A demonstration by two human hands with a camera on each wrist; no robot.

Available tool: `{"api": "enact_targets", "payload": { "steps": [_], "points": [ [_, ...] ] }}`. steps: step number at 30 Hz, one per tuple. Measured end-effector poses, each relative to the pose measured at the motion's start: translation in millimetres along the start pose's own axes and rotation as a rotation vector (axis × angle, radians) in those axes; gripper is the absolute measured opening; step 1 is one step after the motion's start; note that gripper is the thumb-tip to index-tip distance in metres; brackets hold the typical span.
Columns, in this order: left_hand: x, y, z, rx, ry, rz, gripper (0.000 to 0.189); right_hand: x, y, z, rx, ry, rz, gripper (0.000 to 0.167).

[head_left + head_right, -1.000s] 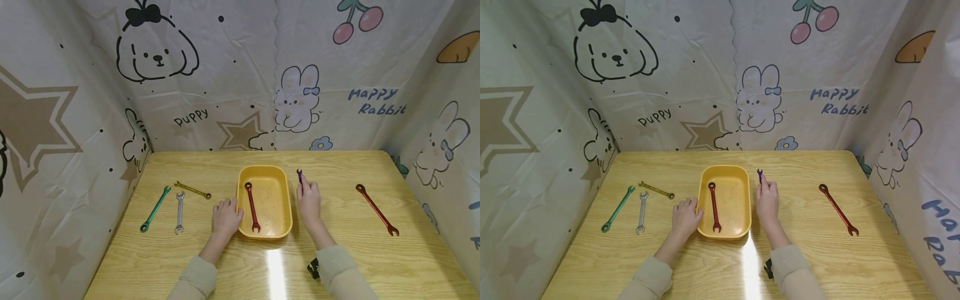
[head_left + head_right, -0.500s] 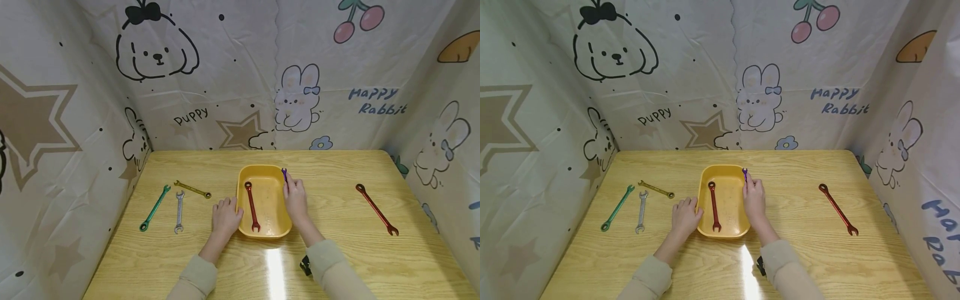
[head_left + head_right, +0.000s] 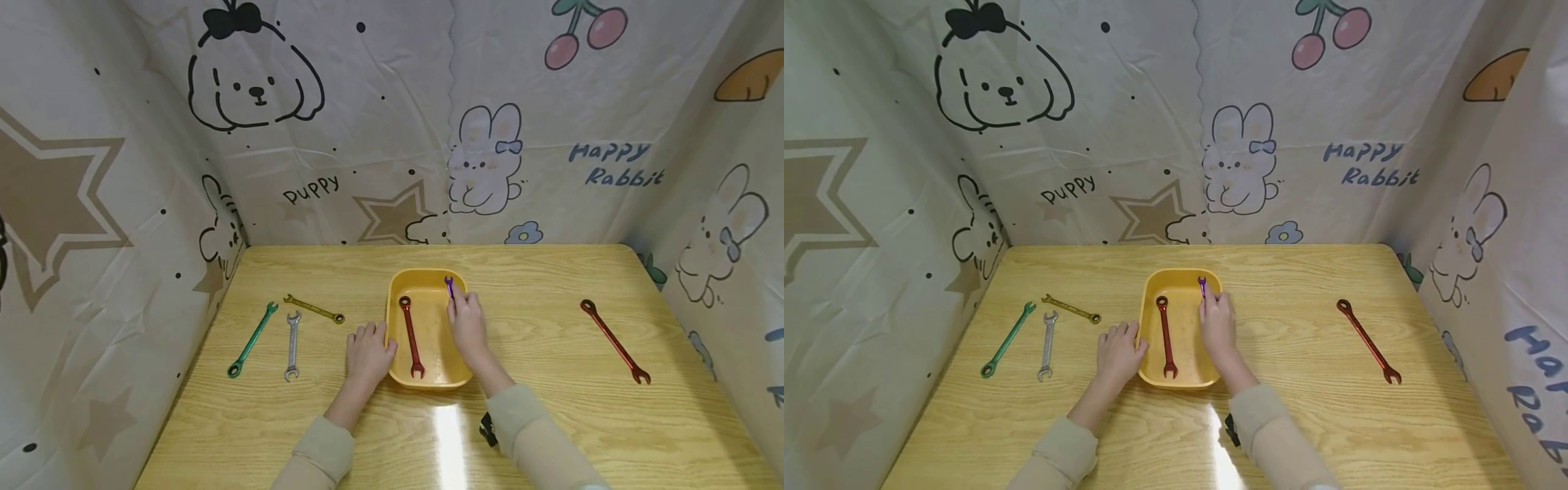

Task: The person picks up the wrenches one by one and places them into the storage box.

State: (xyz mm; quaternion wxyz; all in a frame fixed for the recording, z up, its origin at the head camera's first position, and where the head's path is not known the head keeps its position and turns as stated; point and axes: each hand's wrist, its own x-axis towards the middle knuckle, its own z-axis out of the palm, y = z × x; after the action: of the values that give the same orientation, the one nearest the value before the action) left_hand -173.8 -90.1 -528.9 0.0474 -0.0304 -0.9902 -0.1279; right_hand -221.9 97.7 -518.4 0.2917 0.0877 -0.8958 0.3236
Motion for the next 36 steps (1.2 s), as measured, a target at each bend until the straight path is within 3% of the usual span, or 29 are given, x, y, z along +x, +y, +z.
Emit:
{"api": "enact_targets", "payload": {
  "steps": [27, 36],
  "points": [
    [2.8, 1.8, -0.5, 0.026, -0.012, -0.008, 0.031, 0.7, -10.9, 29.3, -0.079, -0.102, -0.045, 0.026],
    [2.7, 2.7, -0.9, 0.028, -0.035, -0.019, 0.033, -4.0, -13.3, 36.5, -0.120, -0.179, 0.002, 0.029]
  ]
}}
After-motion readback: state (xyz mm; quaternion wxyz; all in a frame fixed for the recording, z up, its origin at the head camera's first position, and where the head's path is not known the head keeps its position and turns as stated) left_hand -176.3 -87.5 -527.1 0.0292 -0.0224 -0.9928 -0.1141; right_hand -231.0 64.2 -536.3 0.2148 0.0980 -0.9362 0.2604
